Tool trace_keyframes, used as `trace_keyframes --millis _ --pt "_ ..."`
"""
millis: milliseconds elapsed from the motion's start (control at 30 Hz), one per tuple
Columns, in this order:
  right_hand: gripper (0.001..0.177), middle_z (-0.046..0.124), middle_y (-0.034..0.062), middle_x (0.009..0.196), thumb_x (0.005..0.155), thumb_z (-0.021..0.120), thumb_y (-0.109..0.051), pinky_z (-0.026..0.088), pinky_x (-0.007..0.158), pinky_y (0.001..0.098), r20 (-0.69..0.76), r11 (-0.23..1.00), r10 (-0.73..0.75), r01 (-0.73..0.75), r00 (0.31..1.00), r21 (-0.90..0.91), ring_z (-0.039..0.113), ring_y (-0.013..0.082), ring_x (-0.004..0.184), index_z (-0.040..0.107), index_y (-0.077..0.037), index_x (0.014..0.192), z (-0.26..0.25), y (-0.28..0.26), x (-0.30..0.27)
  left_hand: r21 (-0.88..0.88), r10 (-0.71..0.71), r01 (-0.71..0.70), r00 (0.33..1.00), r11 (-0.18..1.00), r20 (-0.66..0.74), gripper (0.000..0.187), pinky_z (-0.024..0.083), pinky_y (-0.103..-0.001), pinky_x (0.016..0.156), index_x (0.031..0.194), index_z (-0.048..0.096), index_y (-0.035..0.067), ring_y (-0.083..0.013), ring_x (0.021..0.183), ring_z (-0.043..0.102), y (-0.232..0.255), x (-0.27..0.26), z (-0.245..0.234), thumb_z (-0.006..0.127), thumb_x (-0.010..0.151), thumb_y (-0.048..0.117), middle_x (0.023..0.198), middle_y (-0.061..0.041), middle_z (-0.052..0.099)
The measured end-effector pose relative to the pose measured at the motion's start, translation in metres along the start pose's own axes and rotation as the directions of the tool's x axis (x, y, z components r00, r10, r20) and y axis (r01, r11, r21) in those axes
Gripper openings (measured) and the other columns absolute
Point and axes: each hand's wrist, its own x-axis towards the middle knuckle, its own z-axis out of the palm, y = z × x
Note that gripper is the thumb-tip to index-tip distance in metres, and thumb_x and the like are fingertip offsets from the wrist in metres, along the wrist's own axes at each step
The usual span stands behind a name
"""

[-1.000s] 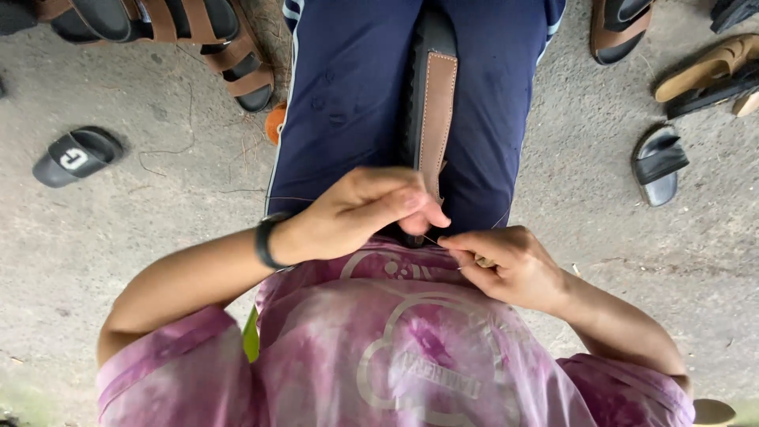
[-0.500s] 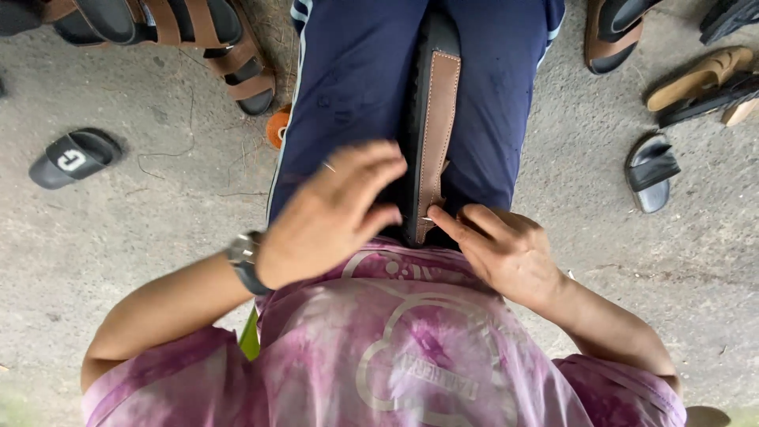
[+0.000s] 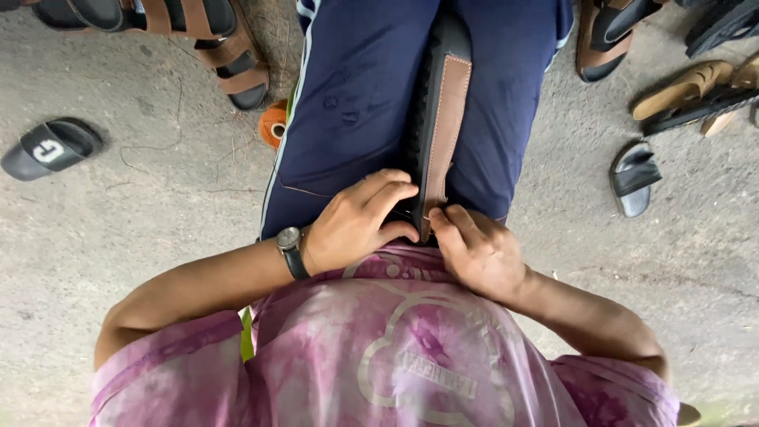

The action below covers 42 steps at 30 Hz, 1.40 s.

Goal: Hand-sewing the sole of a brown sandal using a needle and thread

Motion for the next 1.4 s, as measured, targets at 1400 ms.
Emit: trace_keyframes --millis 1400 --pt "0.031 0.063 0.0082 0.083 0.096 0.059 -0.008 0.056 0.053 0.0276 -0.040 0.987 -0.159 0.158 0.986 -0.032 0.064 0.0169 0.059 0.072 -0.009 0.124 -0.056 0.007 0.019 -0.680 -0.381 0.433 0.894 0.592 0.238 0.055 0.049 -0.019 0.041 0.127 0.040 0.008 -0.0156 0.050 0.069 0.012 -0.024 0.011 0.072 0.084 0.000 0.073 -0.009 0.070"
